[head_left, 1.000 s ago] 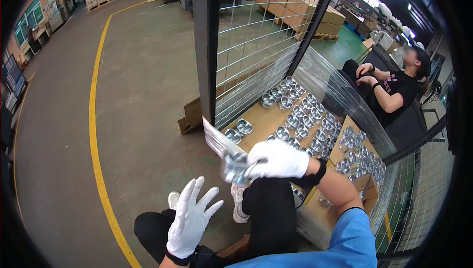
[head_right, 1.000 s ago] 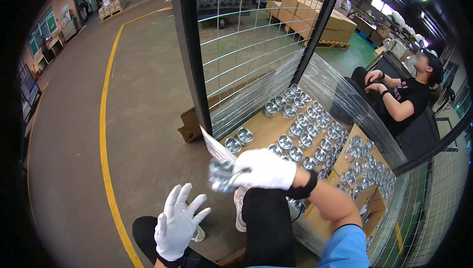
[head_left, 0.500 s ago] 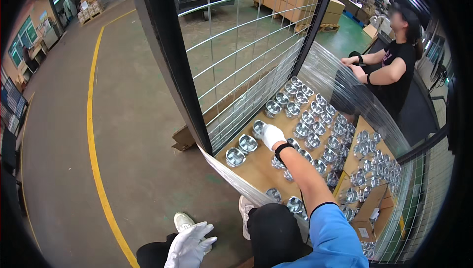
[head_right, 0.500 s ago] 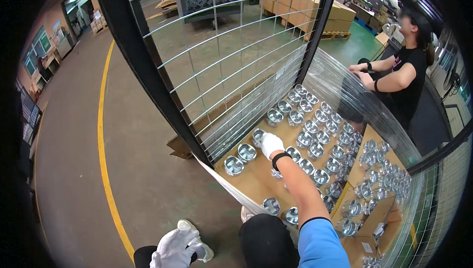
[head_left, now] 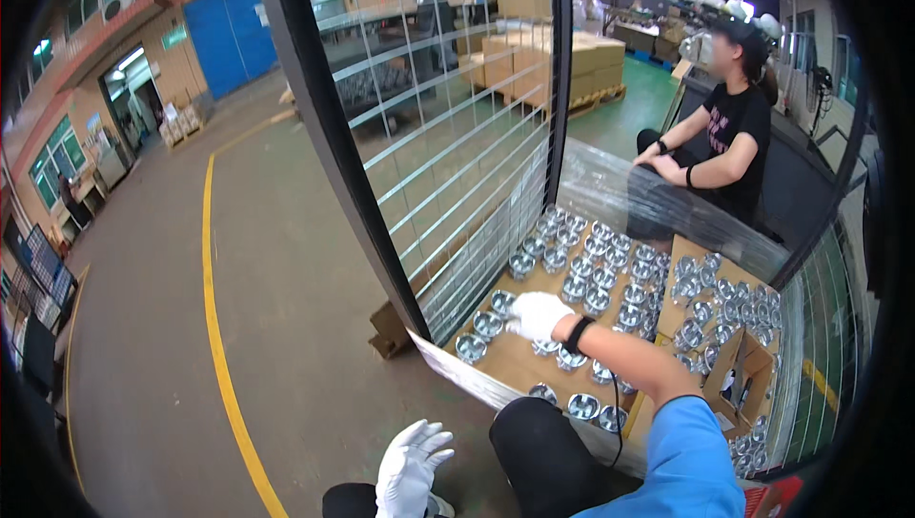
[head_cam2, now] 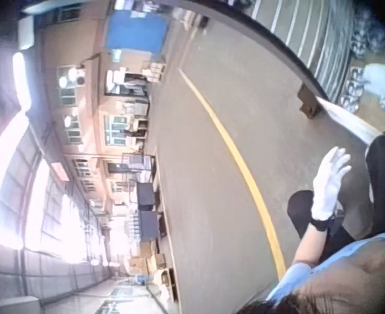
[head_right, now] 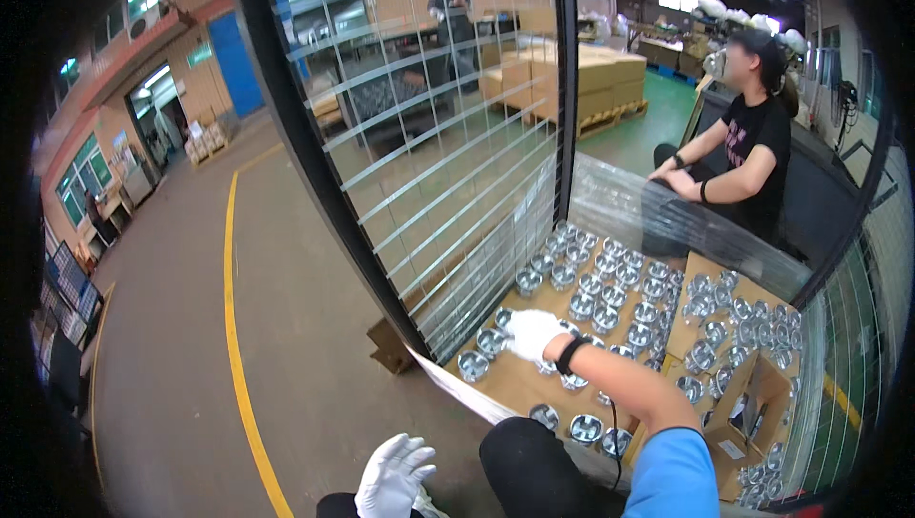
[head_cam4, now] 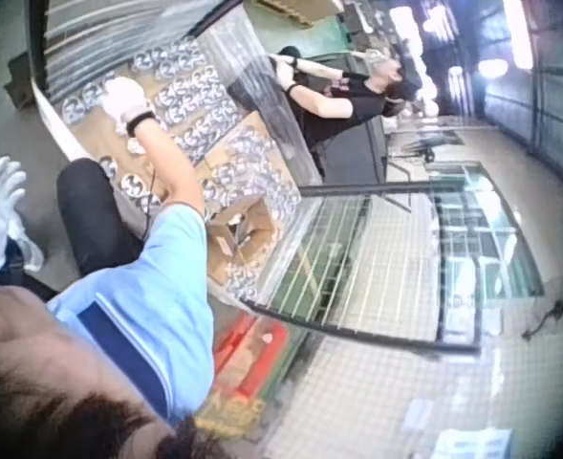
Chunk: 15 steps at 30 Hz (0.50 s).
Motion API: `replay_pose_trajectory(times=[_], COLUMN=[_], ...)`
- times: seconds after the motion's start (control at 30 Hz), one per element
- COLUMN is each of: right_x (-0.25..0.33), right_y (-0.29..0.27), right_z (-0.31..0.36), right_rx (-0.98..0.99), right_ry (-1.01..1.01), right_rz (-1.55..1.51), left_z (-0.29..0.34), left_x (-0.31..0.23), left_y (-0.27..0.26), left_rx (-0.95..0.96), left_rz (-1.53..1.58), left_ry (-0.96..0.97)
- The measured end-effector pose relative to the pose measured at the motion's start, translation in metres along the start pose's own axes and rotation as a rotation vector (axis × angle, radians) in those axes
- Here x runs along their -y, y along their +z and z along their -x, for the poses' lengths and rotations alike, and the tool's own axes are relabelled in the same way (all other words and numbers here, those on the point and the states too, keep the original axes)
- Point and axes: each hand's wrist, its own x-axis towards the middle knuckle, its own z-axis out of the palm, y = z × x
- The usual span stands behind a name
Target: Picking up metal pistons from a container, inspecting them from multiple angles, and organizing them in a storage bin.
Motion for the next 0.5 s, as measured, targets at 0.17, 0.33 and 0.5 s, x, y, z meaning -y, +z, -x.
replay_pose_trajectory(times=[0.17, 0.33, 0.5], right_x=[0.075, 0.123, 0.089], right_y=[-0.068, -0.083, -0.046], right_z=[0.123, 0.248, 0.374], right_rx=[0.155, 0.563, 0.596], right_ry=[-0.098, 0.033, 0.423], right_rz=[-0.271, -0.284, -0.528], left_z=[0.018, 0.057, 0.12], left_x=[0.005, -0.011, -0.03], left_y=[-0.004, -0.009, -0.007], left_rx=[0.109, 0.111, 0.028], left_rz=[-0.035, -0.114, -0.087], left_ry=[0.018, 0.042, 0.017])
